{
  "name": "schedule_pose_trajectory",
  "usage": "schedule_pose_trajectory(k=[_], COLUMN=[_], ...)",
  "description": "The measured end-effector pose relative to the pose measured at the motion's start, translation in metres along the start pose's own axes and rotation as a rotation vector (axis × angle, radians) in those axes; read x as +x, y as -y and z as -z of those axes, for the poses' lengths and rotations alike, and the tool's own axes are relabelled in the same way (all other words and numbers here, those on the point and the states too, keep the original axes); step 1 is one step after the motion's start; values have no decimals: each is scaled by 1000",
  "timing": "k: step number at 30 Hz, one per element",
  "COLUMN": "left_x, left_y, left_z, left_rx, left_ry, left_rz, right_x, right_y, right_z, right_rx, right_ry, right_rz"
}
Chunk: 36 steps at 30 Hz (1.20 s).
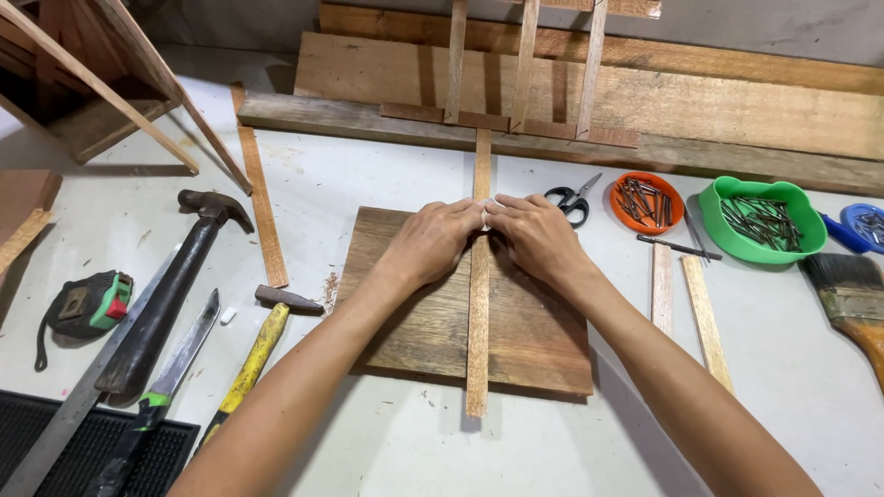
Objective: Sand and align small wooden slats for a furniture project.
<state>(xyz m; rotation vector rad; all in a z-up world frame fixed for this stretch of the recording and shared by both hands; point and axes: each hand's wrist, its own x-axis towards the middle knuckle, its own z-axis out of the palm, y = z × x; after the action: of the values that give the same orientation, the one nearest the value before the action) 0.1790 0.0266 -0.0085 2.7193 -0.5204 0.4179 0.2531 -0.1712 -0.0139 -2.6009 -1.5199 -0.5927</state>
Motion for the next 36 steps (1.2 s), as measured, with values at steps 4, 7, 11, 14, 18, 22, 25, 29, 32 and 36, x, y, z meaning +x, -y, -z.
schedule_pose_trajectory(k=[4, 7, 11, 14, 18, 22, 25, 29, 32, 36], left_x=[-2, -7, -26, -45, -79, -115, -138, -154, -153, -137], left_y=[1, -1, -12, -25, -49, -72, -95, -106, -105, -100], left_z=[-4, -3, 1, 9, 21, 30, 42, 38, 38, 44], left_rx=[-1, -13, 11, 12, -2, -1, -18, 87, 175, 131], left_ry=[-24, 39, 4, -1, -34, -60, -57, 11, -38, -37], left_rz=[-1, 49, 6, -1, -37, -76, -100, -91, -166, -156], right_x=[-1, -4, -21, -32, -54, -80, -99, -107, -106, -96], right_y=[-4, 2, 22, 36, 65, 92, 108, 126, 123, 107], right_z=[-12, -7, 3, 10, 33, 41, 42, 60, 62, 50], right_rx=[-125, -177, -107, -73, -62, -30, -96, -45, -88, -117], right_ry=[12, 46, 43, 35, 20, 18, 82, 93, 84, 109], right_rz=[42, 40, 6, 12, 60, 88, 81, 98, 102, 68])
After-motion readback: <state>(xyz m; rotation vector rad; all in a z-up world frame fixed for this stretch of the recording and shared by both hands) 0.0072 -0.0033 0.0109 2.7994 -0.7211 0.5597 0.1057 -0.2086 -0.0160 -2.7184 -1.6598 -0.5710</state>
